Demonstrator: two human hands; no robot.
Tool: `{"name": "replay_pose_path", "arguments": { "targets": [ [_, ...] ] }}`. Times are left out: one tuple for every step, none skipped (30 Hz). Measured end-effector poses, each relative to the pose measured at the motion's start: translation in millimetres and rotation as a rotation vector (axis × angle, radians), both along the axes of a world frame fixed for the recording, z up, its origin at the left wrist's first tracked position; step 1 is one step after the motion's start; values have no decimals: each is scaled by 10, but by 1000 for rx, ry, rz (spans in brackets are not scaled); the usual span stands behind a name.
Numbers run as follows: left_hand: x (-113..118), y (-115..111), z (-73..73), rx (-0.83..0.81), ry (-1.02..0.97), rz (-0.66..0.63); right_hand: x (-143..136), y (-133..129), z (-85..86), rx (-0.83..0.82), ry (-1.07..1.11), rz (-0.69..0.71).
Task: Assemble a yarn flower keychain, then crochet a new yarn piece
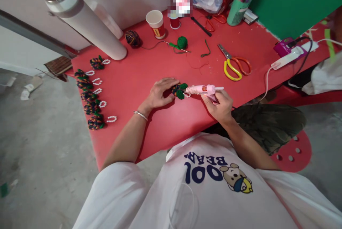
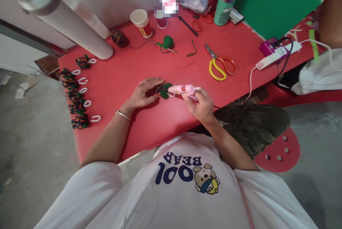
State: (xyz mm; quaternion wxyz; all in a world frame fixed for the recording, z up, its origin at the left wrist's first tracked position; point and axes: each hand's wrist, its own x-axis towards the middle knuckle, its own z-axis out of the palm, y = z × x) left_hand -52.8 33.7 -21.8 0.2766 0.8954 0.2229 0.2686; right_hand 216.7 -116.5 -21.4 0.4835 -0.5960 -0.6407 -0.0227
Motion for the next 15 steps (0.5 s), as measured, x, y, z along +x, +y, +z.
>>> {"name": "replay_pose_path", "arguments": {
  "targets": [
    [1,-3,10,-3,-4,-5,-1,-2,1,15,-4,4],
    [3,-10,21,-4,-10,-3,-3,-5,3,32,-6,12],
    [6,-21,33,-5,-14,7,-5,-8,4,49,-7,20],
    [11,-36,43,-4,-17,24,-7,-11,6,61,-9,25],
    [17,-55,52,0,-20,48,-10,-14,8,65,-10,27],
    [25,-76,58,6,-25,72,-12,-18,9,63,-12,25],
    [34,-99,62,13,-32,97,-14,-22,10,55,-15,21],
    [44,-122,63,18,-41,122,-16,-25,10,43,-18,17],
    [56,-143,62,21,-53,142,-17,-27,10,30,-22,12],
    [68,-162,59,24,-66,154,-17,-29,9,18,-24,7],
    [80,-178,56,27,-79,159,-17,-29,7,10,-27,4],
    [92,-191,52,29,-87,161,-16,-29,5,9,-30,2],
    [102,-199,48,29,-89,165,-16,-29,2,12,-32,1],
    [112,-205,45,28,-86,171,-15,-28,-2,16,-35,-1],
    [119,-208,43,26,-80,180,-15,-27,-5,18,-38,-4]
  ]
}}
